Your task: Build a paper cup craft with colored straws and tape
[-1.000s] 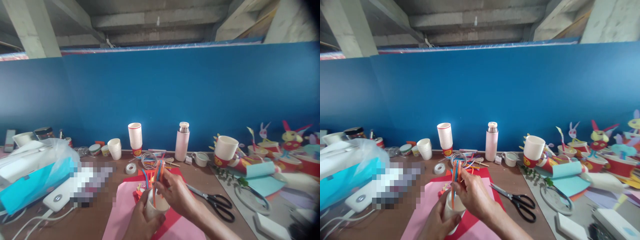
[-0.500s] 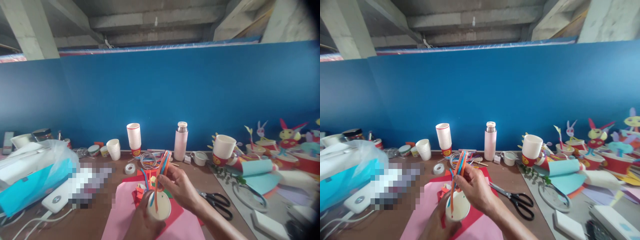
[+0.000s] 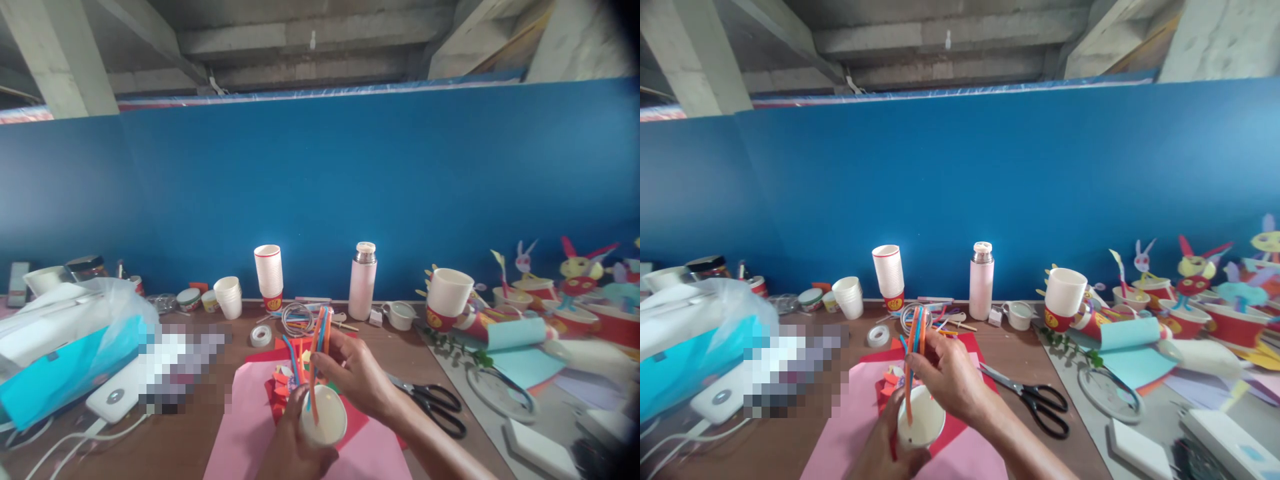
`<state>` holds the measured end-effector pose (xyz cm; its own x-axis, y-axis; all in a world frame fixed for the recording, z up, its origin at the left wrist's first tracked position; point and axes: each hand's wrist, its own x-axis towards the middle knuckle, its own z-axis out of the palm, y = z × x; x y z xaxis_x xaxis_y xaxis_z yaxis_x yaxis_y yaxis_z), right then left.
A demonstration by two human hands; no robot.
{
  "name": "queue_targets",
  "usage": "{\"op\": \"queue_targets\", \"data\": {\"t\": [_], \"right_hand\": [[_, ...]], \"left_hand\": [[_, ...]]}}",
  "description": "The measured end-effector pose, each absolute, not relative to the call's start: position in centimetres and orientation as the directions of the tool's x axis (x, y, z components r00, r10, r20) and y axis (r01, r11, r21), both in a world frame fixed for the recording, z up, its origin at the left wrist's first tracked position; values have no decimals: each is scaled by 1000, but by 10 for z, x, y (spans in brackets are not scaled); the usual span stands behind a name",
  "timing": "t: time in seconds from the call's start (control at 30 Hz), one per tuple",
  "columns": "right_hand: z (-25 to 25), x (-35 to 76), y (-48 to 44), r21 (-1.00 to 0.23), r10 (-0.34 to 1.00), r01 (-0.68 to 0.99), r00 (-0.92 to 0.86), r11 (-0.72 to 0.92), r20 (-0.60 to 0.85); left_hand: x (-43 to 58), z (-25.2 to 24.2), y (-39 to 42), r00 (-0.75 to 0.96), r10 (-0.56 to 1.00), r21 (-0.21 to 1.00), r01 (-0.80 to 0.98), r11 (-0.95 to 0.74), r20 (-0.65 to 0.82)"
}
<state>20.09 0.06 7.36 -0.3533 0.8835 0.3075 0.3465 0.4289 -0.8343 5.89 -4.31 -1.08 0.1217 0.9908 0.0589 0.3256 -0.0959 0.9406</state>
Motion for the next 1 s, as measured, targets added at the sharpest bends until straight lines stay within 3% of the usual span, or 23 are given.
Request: {"op": "queue_targets", "data": {"t": [0.3,0.53,0.7,0.83,1.0], "right_hand": [[64,200,2,-791,873,405,-369,459,318],[61,196,1,-764,865,441,-402,471,301],[69,192,-7,-730,874,498,-384,468,298],[71,187,-15,-676,871,555,-377,485,316],[68,178,-21,-654,870,576,-373,490,323]], "left_hand": [[53,-10,-45,183,983,969,244,-47,2],[50,-14,-46,20,988,948,280,-153,153],[50,-7,-40,-146,953,893,411,-185,264],[56,1,-36,-159,928,874,420,-246,337],[58,9,-35,-138,939,905,341,-254,316]]}}
